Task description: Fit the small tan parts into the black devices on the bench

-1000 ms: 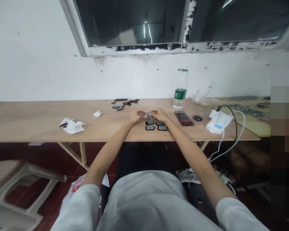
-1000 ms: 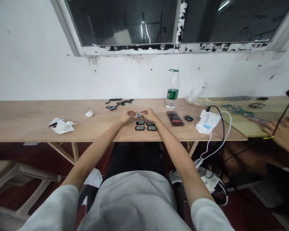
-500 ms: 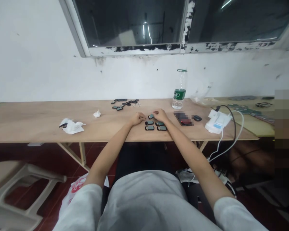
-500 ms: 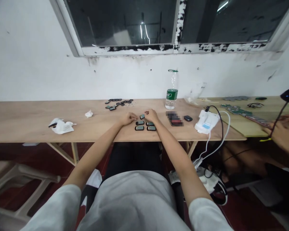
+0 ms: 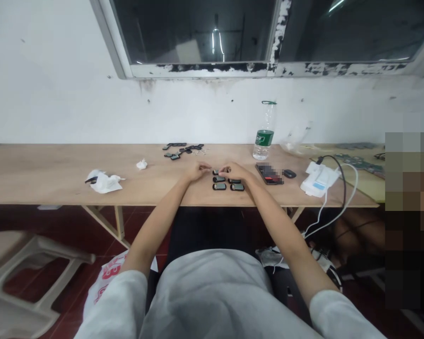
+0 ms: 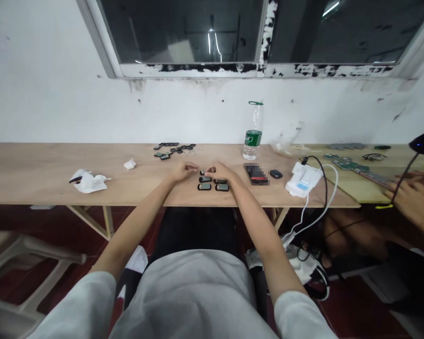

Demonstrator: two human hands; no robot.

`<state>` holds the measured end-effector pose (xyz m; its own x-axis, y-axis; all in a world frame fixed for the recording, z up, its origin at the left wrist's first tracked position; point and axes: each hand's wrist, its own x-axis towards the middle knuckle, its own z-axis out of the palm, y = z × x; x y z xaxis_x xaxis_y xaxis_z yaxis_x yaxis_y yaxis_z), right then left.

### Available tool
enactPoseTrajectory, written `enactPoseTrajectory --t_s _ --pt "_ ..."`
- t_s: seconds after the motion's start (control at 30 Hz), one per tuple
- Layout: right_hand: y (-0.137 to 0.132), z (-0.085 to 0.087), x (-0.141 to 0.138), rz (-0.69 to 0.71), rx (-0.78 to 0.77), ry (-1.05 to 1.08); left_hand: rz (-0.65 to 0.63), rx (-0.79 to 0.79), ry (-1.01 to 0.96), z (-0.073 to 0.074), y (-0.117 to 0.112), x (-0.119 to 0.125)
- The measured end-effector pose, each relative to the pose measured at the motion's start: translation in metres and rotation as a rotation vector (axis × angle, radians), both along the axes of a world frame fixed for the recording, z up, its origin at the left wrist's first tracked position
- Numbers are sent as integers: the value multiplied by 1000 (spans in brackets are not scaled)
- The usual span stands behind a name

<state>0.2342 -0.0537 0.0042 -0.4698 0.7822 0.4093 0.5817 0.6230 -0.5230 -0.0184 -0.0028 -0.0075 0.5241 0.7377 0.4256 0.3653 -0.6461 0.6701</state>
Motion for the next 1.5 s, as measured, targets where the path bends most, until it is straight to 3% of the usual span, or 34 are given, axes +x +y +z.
enactPoseTrajectory --t_s 0.07,0.2,0.43,0.63,0.8,1.07,1.27,1.5 --pt "-3 1 4 63 -63 -13 -37 22 -35 1 -2 0" --pt "-2 -1 4 61 -109 -9 -98 15 -77 3 -5 2" --pt "1 -7 0 143 -153 193 -70 28 -39 4 -8 6" --pt "-3 2 2 -39 -118 489 -15 166 -104 6 -12 9" --pt "-2 2 1 -80 -93 561 40 249 -112 8 -16 16" --pt "-2 -2 -7 -91 -154 607 11 206 -86 11 -27 22" --pt "-7 1 -8 -97 -164 573 -17 168 -136 8 -21 22" --pt "-2 -3 -7 -53 -202 552 -60 -142 -233 -2 -11 21"
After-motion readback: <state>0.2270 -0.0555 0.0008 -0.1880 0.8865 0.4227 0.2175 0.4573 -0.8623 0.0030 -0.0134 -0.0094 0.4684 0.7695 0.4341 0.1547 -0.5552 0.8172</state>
